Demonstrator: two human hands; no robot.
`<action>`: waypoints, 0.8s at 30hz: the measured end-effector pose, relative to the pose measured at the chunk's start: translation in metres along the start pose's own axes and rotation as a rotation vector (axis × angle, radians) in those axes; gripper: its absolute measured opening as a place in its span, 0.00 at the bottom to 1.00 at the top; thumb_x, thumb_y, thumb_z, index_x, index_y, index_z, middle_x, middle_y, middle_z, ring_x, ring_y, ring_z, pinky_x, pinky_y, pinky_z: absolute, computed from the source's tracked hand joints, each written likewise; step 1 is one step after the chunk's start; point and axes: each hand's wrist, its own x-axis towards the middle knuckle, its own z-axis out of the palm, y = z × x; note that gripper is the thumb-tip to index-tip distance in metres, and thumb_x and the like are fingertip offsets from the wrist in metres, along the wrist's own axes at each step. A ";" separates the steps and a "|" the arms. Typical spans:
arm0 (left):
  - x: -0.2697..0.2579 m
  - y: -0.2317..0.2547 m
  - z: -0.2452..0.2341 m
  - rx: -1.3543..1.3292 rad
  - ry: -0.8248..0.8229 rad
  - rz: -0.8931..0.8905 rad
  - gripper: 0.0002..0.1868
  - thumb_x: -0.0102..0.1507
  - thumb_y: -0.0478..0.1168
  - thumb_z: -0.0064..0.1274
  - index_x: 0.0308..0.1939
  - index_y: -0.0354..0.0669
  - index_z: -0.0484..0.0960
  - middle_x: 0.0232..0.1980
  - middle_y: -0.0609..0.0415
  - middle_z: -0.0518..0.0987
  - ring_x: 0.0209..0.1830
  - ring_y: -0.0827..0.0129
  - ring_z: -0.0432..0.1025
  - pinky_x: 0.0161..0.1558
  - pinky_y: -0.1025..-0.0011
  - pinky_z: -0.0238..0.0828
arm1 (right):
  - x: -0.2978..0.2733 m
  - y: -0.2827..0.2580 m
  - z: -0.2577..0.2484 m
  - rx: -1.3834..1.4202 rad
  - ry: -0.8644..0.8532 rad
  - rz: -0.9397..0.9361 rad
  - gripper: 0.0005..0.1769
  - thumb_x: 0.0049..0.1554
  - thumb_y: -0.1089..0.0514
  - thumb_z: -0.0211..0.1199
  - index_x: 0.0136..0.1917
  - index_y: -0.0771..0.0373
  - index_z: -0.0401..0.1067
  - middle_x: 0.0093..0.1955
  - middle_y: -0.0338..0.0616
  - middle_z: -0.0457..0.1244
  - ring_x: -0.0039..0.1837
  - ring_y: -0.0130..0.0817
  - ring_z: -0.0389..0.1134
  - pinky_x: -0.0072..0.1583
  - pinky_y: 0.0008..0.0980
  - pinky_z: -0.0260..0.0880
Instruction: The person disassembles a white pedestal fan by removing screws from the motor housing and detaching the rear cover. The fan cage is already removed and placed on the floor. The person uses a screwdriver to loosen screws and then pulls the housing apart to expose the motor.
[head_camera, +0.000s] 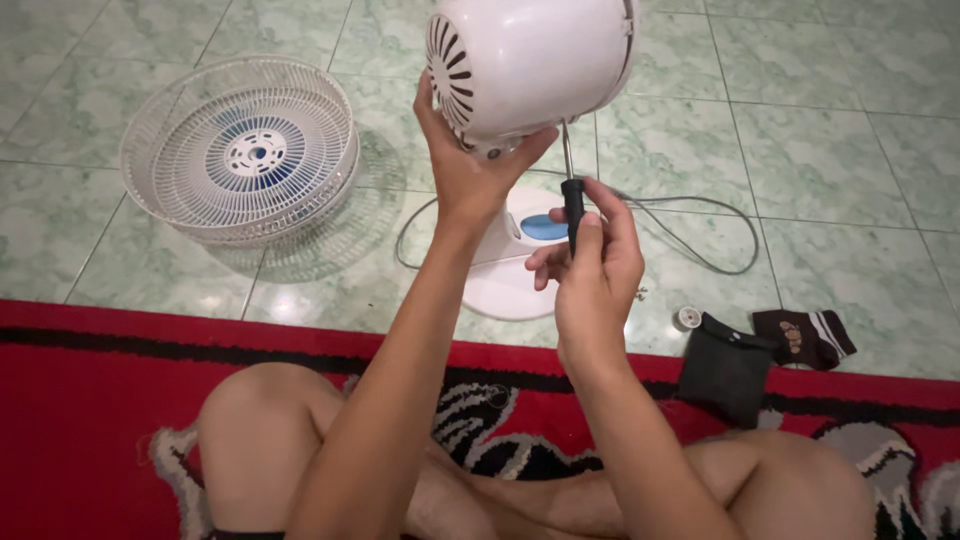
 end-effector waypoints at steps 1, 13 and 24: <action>-0.001 0.003 0.002 0.022 0.026 -0.017 0.59 0.51 0.40 0.77 0.74 0.36 0.49 0.68 0.41 0.69 0.67 0.60 0.71 0.64 0.66 0.76 | 0.001 0.000 0.000 -0.001 -0.002 0.001 0.21 0.70 0.58 0.41 0.73 0.67 0.60 0.53 0.52 0.66 0.35 0.30 0.68 0.35 0.28 0.66; 0.001 0.018 0.014 0.331 0.066 -0.075 0.35 0.49 0.48 0.77 0.52 0.32 0.80 0.46 0.49 0.87 0.45 0.70 0.83 0.46 0.72 0.81 | 0.007 -0.004 -0.002 0.002 0.019 -0.018 0.20 0.70 0.59 0.39 0.72 0.65 0.59 0.53 0.53 0.66 0.34 0.28 0.67 0.34 0.28 0.67; 0.016 0.030 -0.009 0.147 -0.231 -0.347 0.22 0.54 0.43 0.72 0.47 0.35 0.86 0.44 0.53 0.87 0.43 0.73 0.80 0.46 0.73 0.77 | 0.006 0.002 0.017 -0.061 0.000 -0.037 0.23 0.69 0.61 0.45 0.76 0.66 0.59 0.53 0.51 0.67 0.32 0.25 0.65 0.31 0.26 0.63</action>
